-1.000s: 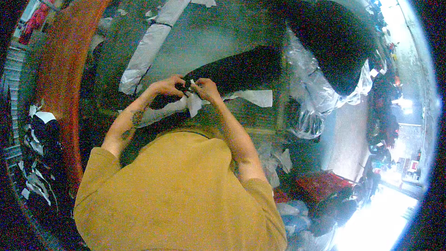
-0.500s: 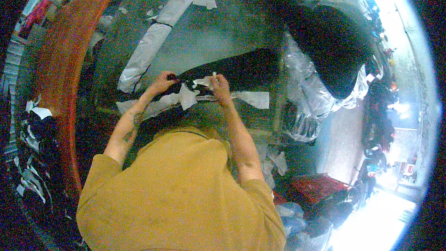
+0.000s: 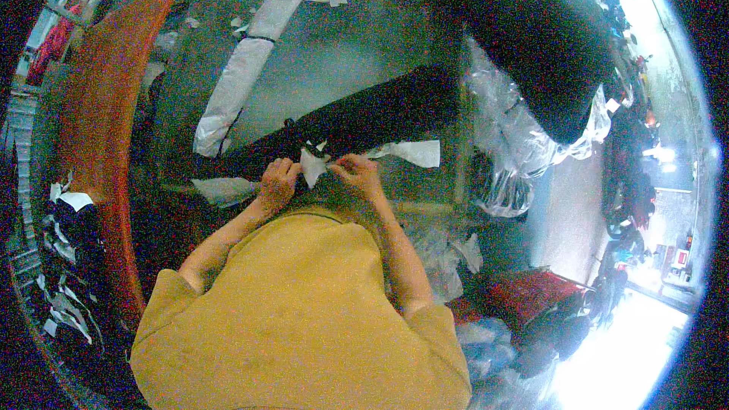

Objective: The person wraps black garments in white paper on a table, folds the paper around each item, and secures the bundles with black ties. The person handles multiple garments one at a time, placing finished bundles aside.

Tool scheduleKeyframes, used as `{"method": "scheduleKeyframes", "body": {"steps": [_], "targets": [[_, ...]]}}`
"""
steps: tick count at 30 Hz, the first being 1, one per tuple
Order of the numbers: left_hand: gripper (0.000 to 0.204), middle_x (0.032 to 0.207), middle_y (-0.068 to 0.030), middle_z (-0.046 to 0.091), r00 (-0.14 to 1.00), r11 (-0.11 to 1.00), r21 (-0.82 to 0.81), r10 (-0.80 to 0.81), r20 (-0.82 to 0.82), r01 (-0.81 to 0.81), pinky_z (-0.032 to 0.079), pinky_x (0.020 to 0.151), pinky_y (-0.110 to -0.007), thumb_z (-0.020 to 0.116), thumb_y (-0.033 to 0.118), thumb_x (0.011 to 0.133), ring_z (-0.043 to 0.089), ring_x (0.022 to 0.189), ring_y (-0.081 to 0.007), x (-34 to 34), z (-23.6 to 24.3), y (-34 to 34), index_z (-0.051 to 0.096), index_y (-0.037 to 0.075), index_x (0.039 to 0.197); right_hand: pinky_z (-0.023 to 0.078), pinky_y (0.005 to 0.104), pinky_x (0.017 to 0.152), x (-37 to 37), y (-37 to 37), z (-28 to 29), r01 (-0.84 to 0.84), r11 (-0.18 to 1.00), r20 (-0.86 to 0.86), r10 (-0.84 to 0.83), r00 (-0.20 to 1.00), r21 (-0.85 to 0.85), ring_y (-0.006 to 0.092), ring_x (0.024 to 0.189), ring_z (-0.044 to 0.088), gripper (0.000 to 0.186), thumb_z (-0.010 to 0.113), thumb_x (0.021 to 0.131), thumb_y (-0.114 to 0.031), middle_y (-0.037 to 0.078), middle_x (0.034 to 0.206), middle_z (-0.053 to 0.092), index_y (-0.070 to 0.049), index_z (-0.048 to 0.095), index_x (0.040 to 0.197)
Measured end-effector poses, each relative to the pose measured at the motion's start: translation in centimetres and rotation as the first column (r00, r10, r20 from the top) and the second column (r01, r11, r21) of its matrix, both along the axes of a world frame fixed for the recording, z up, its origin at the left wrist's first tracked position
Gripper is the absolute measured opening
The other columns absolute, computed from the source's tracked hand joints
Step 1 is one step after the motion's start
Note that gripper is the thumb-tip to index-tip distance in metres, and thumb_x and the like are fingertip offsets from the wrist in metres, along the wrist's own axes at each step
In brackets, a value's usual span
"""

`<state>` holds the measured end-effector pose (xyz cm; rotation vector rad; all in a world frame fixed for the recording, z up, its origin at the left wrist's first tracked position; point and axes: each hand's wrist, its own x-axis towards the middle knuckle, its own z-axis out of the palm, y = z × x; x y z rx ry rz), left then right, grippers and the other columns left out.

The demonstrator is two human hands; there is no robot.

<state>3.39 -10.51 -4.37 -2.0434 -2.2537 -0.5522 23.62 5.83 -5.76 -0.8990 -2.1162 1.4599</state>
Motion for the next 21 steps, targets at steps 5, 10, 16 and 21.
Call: {"method": "scheduleKeyframes", "body": {"steps": [5, 10, 16, 21], "targets": [[0.007, 0.086, -0.0106, 0.061, 0.993, 0.987, -0.140, 0.084, 0.081, -0.072, 0.056, 0.064, -0.040, 0.061, 0.009, 0.088, 0.068, 0.077, -0.0283, 0.5, 0.4, 0.7, 0.061, 0.007, 0.094, 0.055, 0.0389, 0.068, -6.1, -1.6, 0.7, -0.072, 0.945, 0.320, -0.036, 0.947, 0.320, 0.0308, 0.073, 0.070, 0.040, 0.084, 0.079, -0.037, 0.017, 0.083, 0.071, -0.005, 0.072, 0.101], [0.009, 0.086, -0.0140, 0.065, 0.962, 0.961, -0.233, 0.197, 0.191, -0.150, 0.058, 0.060, -0.045, 0.059, 0.012, 0.093, 0.071, 0.072, -0.0344, 0.2, 0.6, 0.3, 0.057, 0.005, 0.088, 0.056, 0.0401, 0.064, -6.0, 3.6, 3.5, -0.248, 0.968, 0.386, 0.243, 0.890, -0.038, 0.0239, 0.071, 0.071, 0.025, 0.078, 0.081, -0.026, 0.014, 0.083, 0.072, -0.005, 0.071, 0.093], [0.024, 0.088, -0.0174, 0.070, 0.941, 0.940, -0.269, 0.267, 0.207, -0.208, 0.058, 0.063, -0.046, 0.071, 0.026, 0.089, 0.071, 0.074, -0.0377, 2.0, 0.0, 1.3, 0.059, 0.005, 0.092, 0.048, 0.0268, 0.050, -9.1, 7.5, 4.5, 0.074, 0.745, -0.064, -0.155, 0.986, -0.663, 0.0096, 0.061, 0.056, 0.030, 0.077, 0.091, -0.029, -0.001, 0.082, 0.065, -0.004, 0.069, 0.106], [0.032, 0.086, -0.0169, 0.072, 0.827, 0.931, -0.222, 0.361, 0.431, -0.291, 0.054, 0.072, -0.048, 0.077, 0.035, 0.084, 0.071, 0.081, -0.0369, -0.1, -1.9, 2.9, 0.069, 0.005, 0.092, 0.047, 0.0298, 0.062, -8.6, 4.8, 2.6, 0.509, 0.850, -0.171, -0.526, 0.833, -0.133, 0.0121, 0.073, 0.058, 0.027, 0.077, 0.090, -0.021, 0.002, 0.087, 0.065, -0.001, 0.069, 0.107]]}}
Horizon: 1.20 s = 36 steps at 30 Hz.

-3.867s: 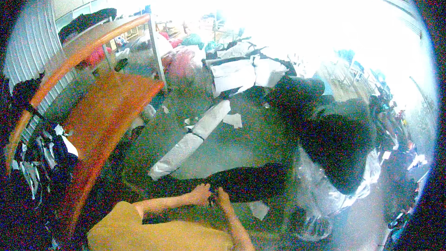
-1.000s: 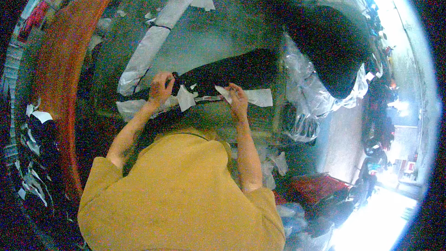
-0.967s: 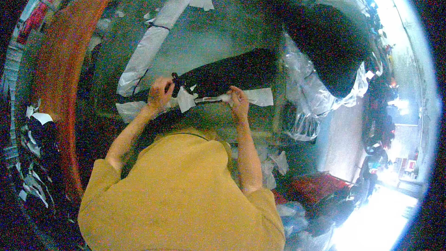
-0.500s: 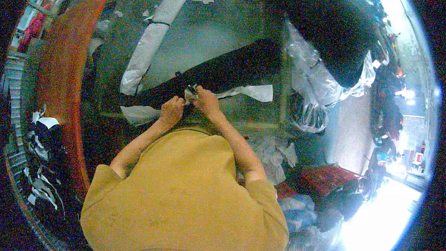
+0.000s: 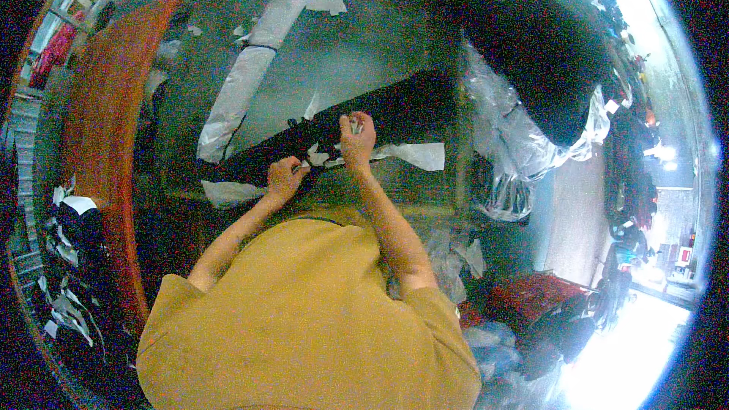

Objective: The person wraps black garments in white paper on a table, folds the paper around each item, and secures the bundles with black ties. The person handles multiple garments one at a time, placing finished bundles aside.

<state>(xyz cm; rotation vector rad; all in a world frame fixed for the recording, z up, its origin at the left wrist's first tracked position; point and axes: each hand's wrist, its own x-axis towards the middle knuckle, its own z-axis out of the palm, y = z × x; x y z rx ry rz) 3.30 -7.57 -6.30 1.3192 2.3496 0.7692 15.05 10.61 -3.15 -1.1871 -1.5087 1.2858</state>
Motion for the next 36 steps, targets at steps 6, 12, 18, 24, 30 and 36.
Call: {"method": "scheduleKeyframes", "body": {"steps": [6, 12, 18, 24, 30, 36], "targets": [[0.029, 0.086, -0.0173, 0.073, 0.991, 1.000, 0.001, 0.019, 0.133, -0.019, 0.054, 0.071, -0.047, 0.074, 0.035, 0.087, 0.071, 0.081, -0.0375, -2.0, 0.6, 0.8, 0.074, 0.006, 0.093, 0.054, 0.0432, 0.068, 2.2, -5.8, -2.1, -0.609, 0.755, 0.545, 0.413, 0.730, 0.243, 0.0315, 0.077, 0.067, 0.015, 0.072, 0.086, -0.022, 0.012, 0.091, 0.068, -0.008, 0.073, 0.092], [0.029, 0.086, -0.0166, 0.073, 0.996, 1.000, 0.024, -0.018, 0.082, 0.016, 0.054, 0.071, -0.046, 0.069, 0.036, 0.090, 0.071, 0.081, -0.0372, -3.2, 0.4, 1.1, 0.076, 0.008, 0.093, 0.057, 0.0467, 0.062, 0.1, -6.7, -3.1, -0.671, 0.676, 0.731, 0.285, 0.620, 0.305, 0.0353, 0.075, 0.069, 0.018, 0.065, 0.090, -0.022, 0.013, 0.087, 0.064, -0.006, 0.070, 0.084], [0.030, 0.081, -0.0166, 0.072, 0.998, 0.999, 0.030, -0.028, 0.056, 0.026, 0.053, 0.069, -0.046, 0.071, 0.039, 0.088, 0.070, 0.079, -0.0373, -3.2, 1.2, 1.7, 0.077, 0.009, 0.091, 0.056, 0.0483, 0.063, -0.2, -7.4, -5.0, -0.659, 0.667, 0.707, 0.276, 0.651, 0.347, 0.0372, 0.074, 0.069, 0.016, 0.064, 0.089, -0.018, 0.015, 0.091, 0.065, -0.005, 0.069, 0.082], [0.030, 0.081, -0.0163, 0.072, 0.995, 0.998, 0.057, 0.004, 0.100, -0.010, 0.053, 0.068, -0.047, 0.072, 0.039, 0.087, 0.070, 0.079, -0.0372, -3.7, -0.7, 1.5, 0.077, 0.010, 0.090, 0.053, 0.0465, 0.073, -0.6, -8.0, -4.9, -0.523, 0.815, 0.556, 0.321, 0.767, 0.251, 0.0379, 0.086, 0.068, 0.020, 0.073, 0.080, -0.022, 0.019, 0.094, 0.068, -0.008, 0.074, 0.095], [0.028, 0.082, -0.0167, 0.072, 0.996, 1.000, 0.006, 0.025, 0.090, -0.026, 0.054, 0.070, -0.047, 0.070, 0.036, 0.087, 0.071, 0.079, -0.0374, -4.1, 0.1, 1.9, 0.074, 0.008, 0.087, 0.051, 0.0377, 0.067, -1.4, -6.6, -6.2, -0.553, 0.818, 0.420, 0.450, 0.788, 0.161, 0.0246, 0.074, 0.067, 0.027, 0.074, 0.081, -0.025, 0.012, 0.081, 0.069, 0.000, 0.069, 0.090], [0.030, 0.082, -0.0173, 0.071, 0.968, 0.994, 0.054, -0.110, 0.227, 0.100, 0.054, 0.071, -0.046, 0.070, 0.036, 0.085, 0.070, 0.079, -0.0382, -7.1, -0.5, 1.0, 0.071, 0.005, 0.087, 0.047, 0.0321, 0.061, -1.4, -4.5, -0.2, -0.432, 0.836, 0.251, 0.522, 0.815, -0.338, 0.0122, 0.066, 0.059, 0.028, 0.076, 0.084, -0.027, 0.004, 0.071, 0.062, -0.001, 0.068, 0.086]]}}
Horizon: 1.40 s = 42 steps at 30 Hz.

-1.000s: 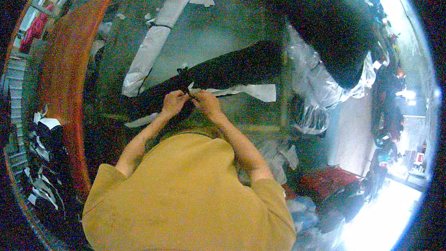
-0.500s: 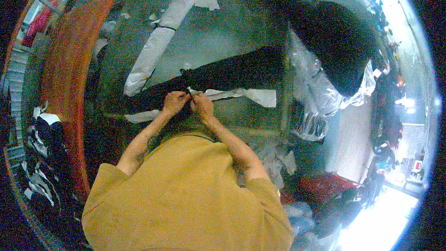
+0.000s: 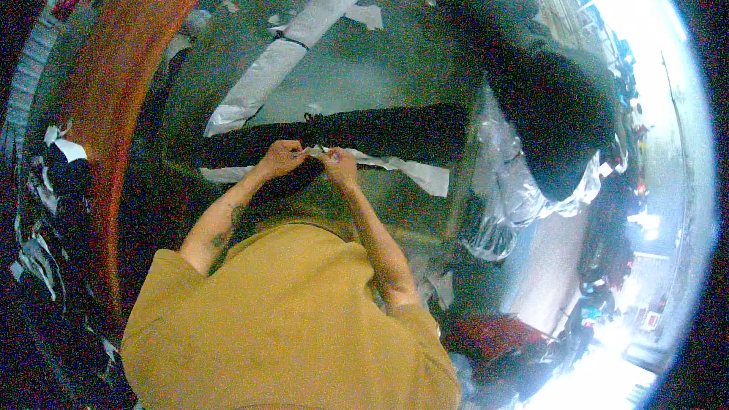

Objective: The person wraps black garments in white paper on a table, folds the paper around each item, and secures the bundles with black ties. The person handles multiple garments one at a time, placing finished bundles aside.

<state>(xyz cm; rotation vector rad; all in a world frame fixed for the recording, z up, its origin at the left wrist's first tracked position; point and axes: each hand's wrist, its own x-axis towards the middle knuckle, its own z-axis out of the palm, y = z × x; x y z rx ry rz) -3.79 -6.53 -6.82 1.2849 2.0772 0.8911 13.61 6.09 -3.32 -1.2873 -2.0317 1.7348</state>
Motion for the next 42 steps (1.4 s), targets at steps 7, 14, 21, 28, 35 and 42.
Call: {"method": "scheduleKeyframes", "body": {"steps": [7, 14, 21, 28, 35, 42], "targets": [[0.021, 0.072, -0.0198, 0.061, 0.994, 0.993, 0.120, 0.007, 0.111, -0.020, 0.046, 0.062, -0.045, 0.061, 0.022, 0.090, 0.061, 0.067, -0.0385, -2.2, 0.4, -0.9, 0.059, 0.001, 0.089, 0.055, 0.0391, 0.070, -0.7, 1.8, 0.1, -0.036, 0.866, 0.129, -0.032, 0.991, 0.498, 0.0299, 0.074, 0.071, 0.029, 0.075, 0.085, -0.031, 0.017, 0.080, 0.073, -0.003, 0.077, 0.089], [0.009, 0.076, -0.0194, 0.059, 0.991, 0.893, 0.448, 0.026, -0.131, 0.036, 0.043, 0.062, -0.045, 0.057, 0.010, 0.091, 0.058, 0.069, -0.0368, -4.1, 0.0, -3.8, 0.054, 0.002, 0.089, 0.055, 0.0448, 0.071, -0.3, 2.7, 0.3, -0.099, 0.765, 0.153, 0.000, 0.988, 0.637, 0.0363, 0.078, 0.070, 0.025, 0.073, 0.085, -0.029, 0.018, 0.080, 0.071, -0.005, 0.075, 0.090], [0.025, 0.059, -0.0002, 0.042, 0.378, 0.583, 0.079, 0.412, 0.829, -0.809, 0.035, 0.045, -0.032, 0.044, 0.032, 0.101, 0.040, 0.046, -0.0149, -12.2, 0.2, -11.9, 0.051, 0.015, 0.083, 0.055, 0.0408, 0.076, 1.7, 2.5, -1.2, -0.296, 0.727, 0.252, 0.173, 0.952, 0.620, 0.0309, 0.084, 0.071, 0.025, 0.073, 0.087, -0.028, 0.016, 0.089, 0.073, -0.004, 0.075, 0.092], [0.029, 0.055, 0.0043, 0.028, 0.005, 0.532, 0.107, -0.191, 0.982, -0.840, 0.021, 0.042, -0.030, 0.043, 0.032, 0.102, 0.021, 0.042, -0.0095, -1.1, 21.2, -3.1, 0.040, 0.017, 0.077, 0.044, 0.0360, 0.098, 3.3, -0.9, 10.1, -0.298, 0.952, -0.575, 0.284, 0.767, 0.073, 0.0200, 0.119, 0.056, 0.080, 0.082, 0.079, -0.054, 0.008, 0.136, 0.059, -0.007, 0.057, 0.138], [0.017, 0.096, -0.0079, 0.062, 0.928, 0.830, 0.515, -0.338, 0.155, 0.217, 0.050, 0.074, -0.036, 0.058, 0.023, 0.098, 0.059, 0.089, -0.0229, 7.7, 12.2, 8.4, 0.062, 0.007, 0.102, 0.050, 0.0293, 0.091, 6.9, -0.9, 6.8, -0.042, 0.963, -0.446, -0.084, 0.891, -0.266, 0.0117, 0.104, 0.061, 0.050, 0.072, 0.095, -0.020, 0.001, 0.117, 0.066, -0.005, 0.056, 0.140], [0.043, 0.130, -0.0222, 0.058, 0.925, 0.905, 0.226, -0.313, -0.217, 0.360, 0.043, 0.107, -0.047, 0.070, 0.013, 0.088, 0.053, 0.125, -0.0411, 7.4, 9.2, 2.1, 0.060, 0.002, 0.128, 0.053, 0.0386, 0.094, 33.7, -5.3, -1.0, 0.407, 0.861, 0.255, -0.486, 0.836, 0.306, 0.0287, 0.105, 0.068, 0.047, 0.078, 0.082, -0.020, 0.014, 0.114, 0.072, -0.003, 0.065, 0.124]]}}
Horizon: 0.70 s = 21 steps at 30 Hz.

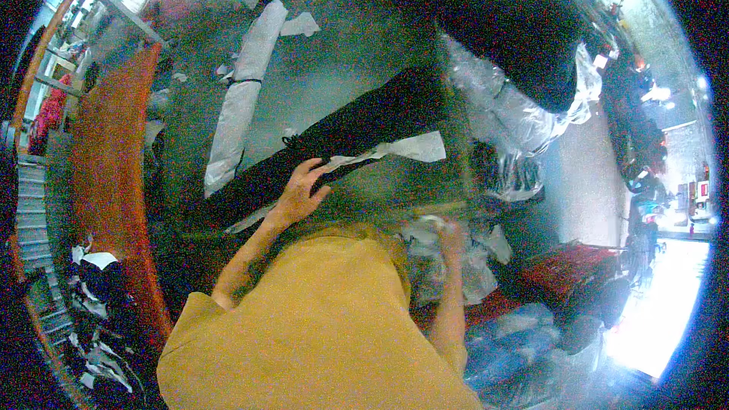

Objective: The person wraps black garments in white paper on a table, folds the paper around each item, and secures the bundles with black ties. The person handles multiple garments one at a time, placing finished bundles aside.

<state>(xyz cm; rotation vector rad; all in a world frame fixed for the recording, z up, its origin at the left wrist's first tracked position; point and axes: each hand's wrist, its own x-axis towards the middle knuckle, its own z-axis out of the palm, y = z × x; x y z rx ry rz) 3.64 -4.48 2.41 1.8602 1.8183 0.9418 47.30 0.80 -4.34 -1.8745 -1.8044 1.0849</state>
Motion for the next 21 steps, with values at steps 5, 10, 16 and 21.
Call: {"method": "scheduleKeyframes", "body": {"steps": [5, 10, 16, 21], "targets": [[0.035, 0.109, -0.0190, 0.063, 0.959, 0.963, 0.080, 0.265, -0.099, -0.257, 0.049, 0.091, -0.044, 0.068, 0.010, 0.086, 0.060, 0.105, -0.0367, -4.1, -3.5, -3.7, 0.063, 0.000, 0.120, 0.047, 0.0438, 0.103, 13.4, -7.5, -8.2, 0.046, 0.970, 0.611, -0.188, 0.769, 0.240, 0.0376, 0.117, 0.062, 0.064, 0.081, 0.080, -0.035, 0.021, 0.127, 0.065, -0.001, 0.059, 0.131], [0.029, 0.103, -0.0190, 0.067, 0.942, 0.936, -0.238, 0.298, 0.153, -0.258, 0.053, 0.083, -0.040, 0.065, 0.010, 0.091, 0.066, 0.092, -0.0349, -3.2, -4.9, -4.4, 0.062, 0.000, 0.118, 0.046, 0.0471, 0.103, 1.5, 0.5, -3.6, 0.018, 0.927, 0.213, -0.105, 0.971, 0.374, 0.0402, 0.118, 0.059, 0.054, 0.078, 0.084, -0.026, 0.021, 0.126, 0.063, 0.000, 0.061, 0.127], [0.023, 0.104, -0.0199, 0.064, 0.946, 0.945, -0.044, 0.322, -0.043, -0.324, 0.050, 0.087, -0.047, 0.063, 0.014, 0.092, 0.062, 0.100, -0.0393, -0.2, -6.9, -3.4, 0.062, 0.001, 0.111, 0.049, 0.0453, 0.098, -22.1, 7.5, 4.7, -0.524, 0.590, 0.051, 0.633, 0.772, 0.615, 0.0371, 0.114, 0.061, 0.029, 0.072, 0.085, -0.013, 0.017, 0.117, 0.066, -0.003, 0.066, 0.112], [0.024, 0.101, -0.0235, 0.061, 0.879, 0.886, -0.044, 0.450, -0.158, -0.462, 0.050, 0.080, -0.051, 0.060, 0.021, 0.097, 0.061, 0.092, -0.0429, -0.7, -7.8, -3.6, 0.060, -0.001, 0.106, 0.050, 0.0505, 0.088, -27.6, 8.7, 2.3, -0.820, 0.482, 0.370, 0.733, 0.571, 0.309, 0.0398, 0.104, 0.059, 0.026, 0.063, 0.093, -0.029, 0.018, 0.111, 0.063, -0.004, 0.063, 0.099]]}}
